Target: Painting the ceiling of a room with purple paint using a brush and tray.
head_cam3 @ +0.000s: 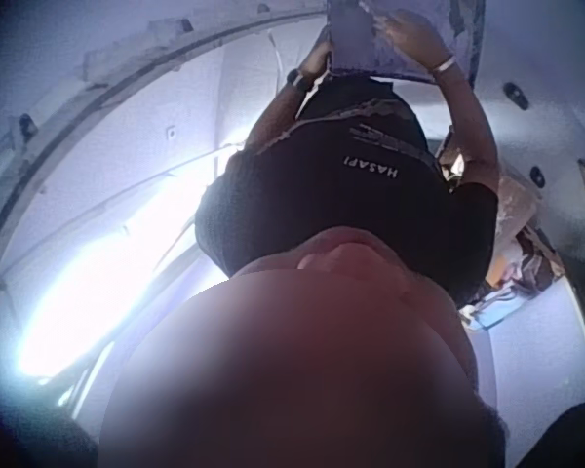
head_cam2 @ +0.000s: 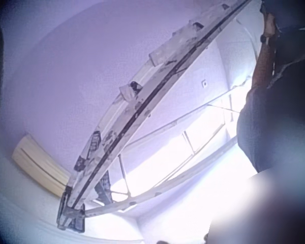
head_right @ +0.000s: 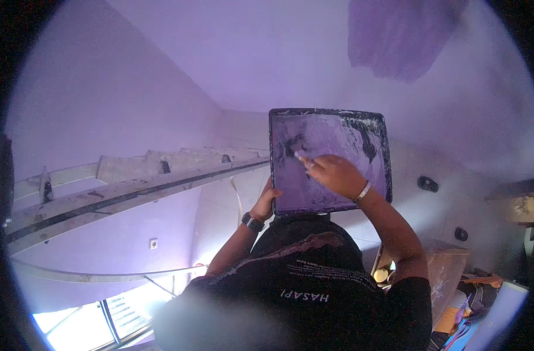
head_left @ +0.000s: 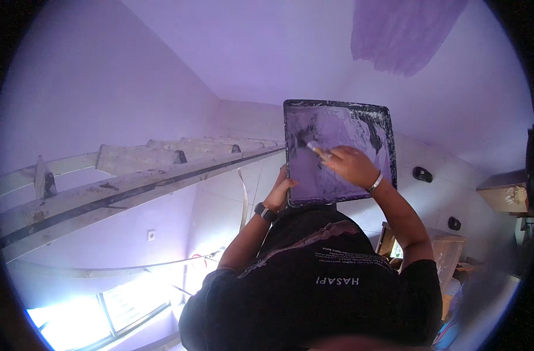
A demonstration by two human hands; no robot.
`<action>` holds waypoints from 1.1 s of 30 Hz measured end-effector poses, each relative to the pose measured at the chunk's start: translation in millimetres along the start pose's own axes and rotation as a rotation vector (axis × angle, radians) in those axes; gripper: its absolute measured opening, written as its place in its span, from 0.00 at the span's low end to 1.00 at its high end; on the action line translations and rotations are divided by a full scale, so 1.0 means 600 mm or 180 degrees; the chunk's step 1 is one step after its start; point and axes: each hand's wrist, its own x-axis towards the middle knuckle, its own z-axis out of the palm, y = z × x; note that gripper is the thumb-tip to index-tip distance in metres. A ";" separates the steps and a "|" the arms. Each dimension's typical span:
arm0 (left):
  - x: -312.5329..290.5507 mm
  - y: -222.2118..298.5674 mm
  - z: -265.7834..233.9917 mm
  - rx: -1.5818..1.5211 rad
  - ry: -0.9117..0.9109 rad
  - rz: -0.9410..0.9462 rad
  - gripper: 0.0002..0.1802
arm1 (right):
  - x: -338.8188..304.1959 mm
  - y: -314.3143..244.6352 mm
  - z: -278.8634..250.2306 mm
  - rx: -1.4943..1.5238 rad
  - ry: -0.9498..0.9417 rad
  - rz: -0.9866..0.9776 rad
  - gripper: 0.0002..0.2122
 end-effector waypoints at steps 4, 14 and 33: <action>0.003 -0.011 -0.004 -0.0070 0.0017 -0.0045 0.34 | -0.004 -0.022 -0.006 0.0449 -0.0046 -0.0154 0.17; 0.016 0.006 -0.098 -0.0443 -0.0092 -0.0036 0.34 | 0.065 -0.042 0.066 0.1141 -0.0295 0.0547 0.11; -0.100 -0.301 -0.124 -0.0342 -0.0223 0.0588 0.32 | -0.365 -0.188 0.142 0.6228 0.1280 0.3255 0.18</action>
